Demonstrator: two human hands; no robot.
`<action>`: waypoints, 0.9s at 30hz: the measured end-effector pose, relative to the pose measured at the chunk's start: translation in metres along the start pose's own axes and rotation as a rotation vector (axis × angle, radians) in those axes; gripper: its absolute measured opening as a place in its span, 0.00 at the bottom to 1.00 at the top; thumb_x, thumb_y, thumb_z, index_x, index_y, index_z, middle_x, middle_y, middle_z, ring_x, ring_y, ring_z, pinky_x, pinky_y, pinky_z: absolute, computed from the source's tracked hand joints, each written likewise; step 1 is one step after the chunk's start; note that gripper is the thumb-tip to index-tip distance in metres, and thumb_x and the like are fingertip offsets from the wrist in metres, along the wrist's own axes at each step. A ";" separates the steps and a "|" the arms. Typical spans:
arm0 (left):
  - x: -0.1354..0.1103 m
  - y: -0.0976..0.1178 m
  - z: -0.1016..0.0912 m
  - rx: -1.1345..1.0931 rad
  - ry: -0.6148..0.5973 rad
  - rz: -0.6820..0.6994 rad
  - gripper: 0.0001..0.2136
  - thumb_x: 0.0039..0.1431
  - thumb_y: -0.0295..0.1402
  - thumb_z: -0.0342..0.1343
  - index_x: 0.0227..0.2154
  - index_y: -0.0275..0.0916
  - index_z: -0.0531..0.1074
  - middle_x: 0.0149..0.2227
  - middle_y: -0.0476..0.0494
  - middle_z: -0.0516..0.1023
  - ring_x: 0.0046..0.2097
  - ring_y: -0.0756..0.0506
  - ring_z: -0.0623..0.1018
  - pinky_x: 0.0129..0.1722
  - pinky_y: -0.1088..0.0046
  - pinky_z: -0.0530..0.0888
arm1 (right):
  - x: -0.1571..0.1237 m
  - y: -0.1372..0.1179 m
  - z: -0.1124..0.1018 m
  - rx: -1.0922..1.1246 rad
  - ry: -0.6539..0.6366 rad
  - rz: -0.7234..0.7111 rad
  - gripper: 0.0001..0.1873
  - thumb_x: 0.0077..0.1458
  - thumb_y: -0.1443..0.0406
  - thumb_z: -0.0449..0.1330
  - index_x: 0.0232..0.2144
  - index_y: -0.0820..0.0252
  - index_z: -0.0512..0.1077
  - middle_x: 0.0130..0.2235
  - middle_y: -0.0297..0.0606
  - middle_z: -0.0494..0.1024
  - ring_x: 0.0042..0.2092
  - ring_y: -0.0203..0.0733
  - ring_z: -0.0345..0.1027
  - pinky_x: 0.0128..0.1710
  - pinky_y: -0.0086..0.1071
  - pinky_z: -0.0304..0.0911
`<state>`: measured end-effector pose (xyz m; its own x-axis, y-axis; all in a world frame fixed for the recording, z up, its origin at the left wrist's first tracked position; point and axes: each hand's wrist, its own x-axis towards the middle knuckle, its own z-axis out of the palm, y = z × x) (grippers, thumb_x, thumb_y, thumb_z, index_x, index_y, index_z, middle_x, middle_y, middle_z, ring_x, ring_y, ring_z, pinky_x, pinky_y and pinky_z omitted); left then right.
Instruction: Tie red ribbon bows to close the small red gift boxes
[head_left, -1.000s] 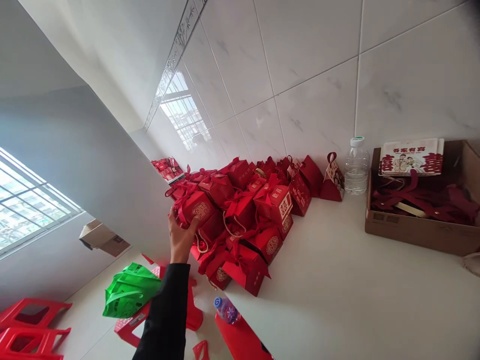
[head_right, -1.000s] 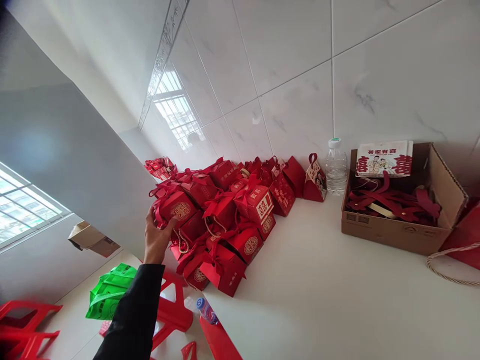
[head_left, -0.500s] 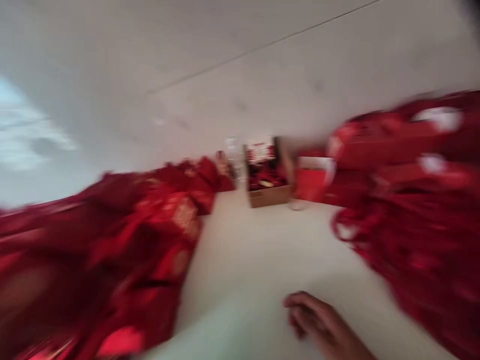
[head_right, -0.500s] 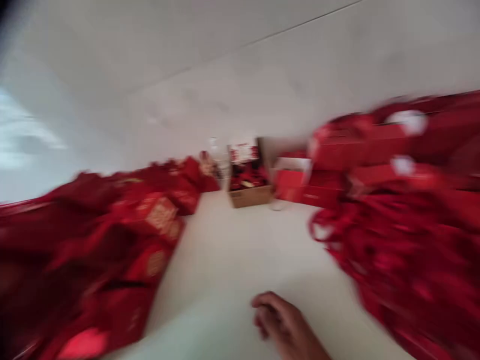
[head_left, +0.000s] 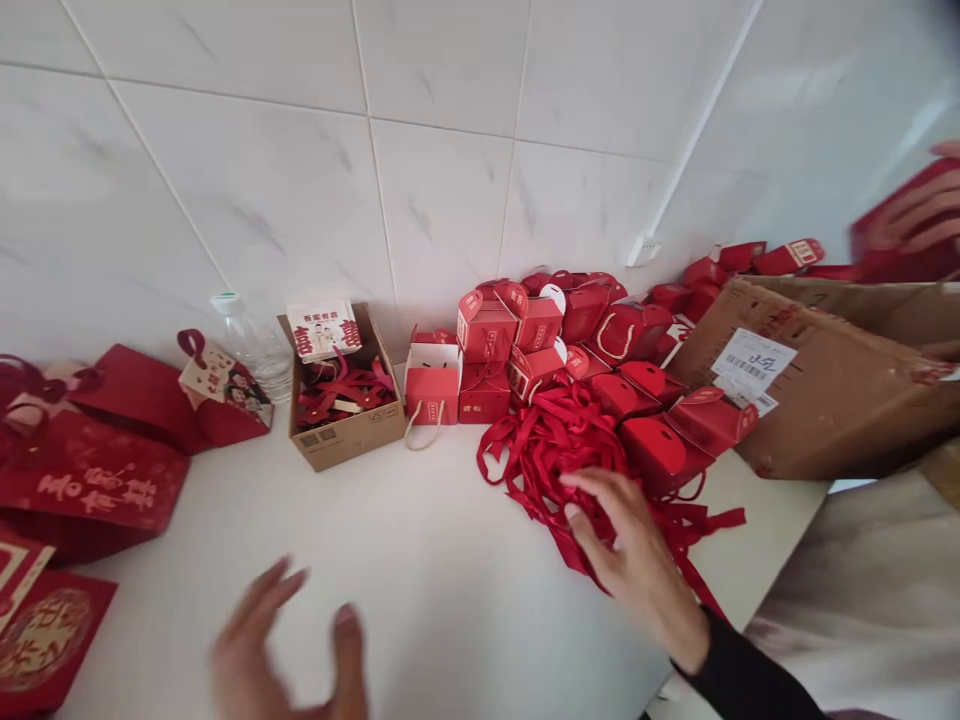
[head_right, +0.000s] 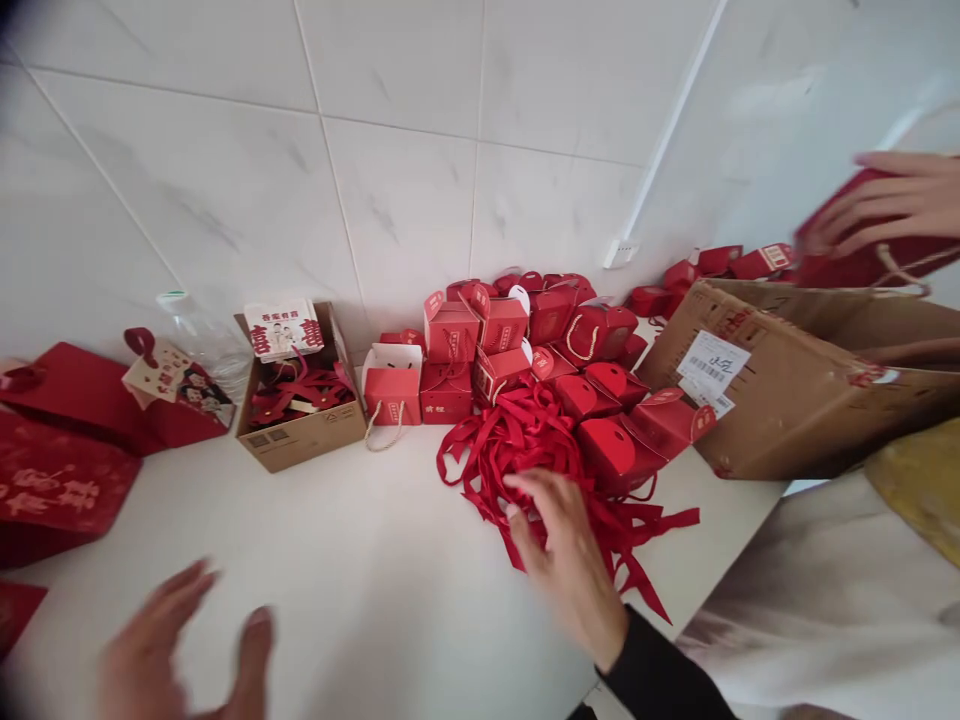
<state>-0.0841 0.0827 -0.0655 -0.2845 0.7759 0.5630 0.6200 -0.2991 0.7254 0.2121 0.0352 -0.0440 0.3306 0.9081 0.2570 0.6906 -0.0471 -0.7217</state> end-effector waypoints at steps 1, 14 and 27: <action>-0.003 0.004 0.016 -0.031 -0.082 0.070 0.19 0.64 0.43 0.59 0.52 0.39 0.71 0.58 0.32 0.74 0.59 0.30 0.75 0.60 0.40 0.72 | 0.010 0.011 -0.005 -0.053 0.063 -0.018 0.24 0.67 0.52 0.55 0.59 0.54 0.72 0.61 0.52 0.71 0.66 0.62 0.60 0.65 0.60 0.58; -0.035 0.047 0.126 -0.309 -0.585 0.029 0.26 0.72 0.37 0.50 0.70 0.41 0.57 0.71 0.30 0.60 0.74 0.34 0.60 0.69 0.43 0.65 | 0.025 0.036 0.050 -0.235 -0.073 -0.245 0.13 0.68 0.63 0.63 0.53 0.59 0.75 0.53 0.43 0.79 0.53 0.49 0.76 0.53 0.49 0.74; -0.045 0.041 0.105 -0.124 -0.521 0.455 0.33 0.69 0.32 0.52 0.75 0.47 0.50 0.75 0.34 0.55 0.75 0.32 0.57 0.68 0.38 0.62 | -0.006 0.041 -0.020 -0.381 0.250 -0.237 0.19 0.72 0.59 0.53 0.62 0.49 0.67 0.58 0.47 0.75 0.60 0.50 0.72 0.57 0.47 0.72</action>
<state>0.0311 0.0940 -0.1034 0.3898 0.7148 0.5806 0.4976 -0.6940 0.5204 0.2509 0.0194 -0.0624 0.2483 0.7874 0.5642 0.9351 -0.0429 -0.3517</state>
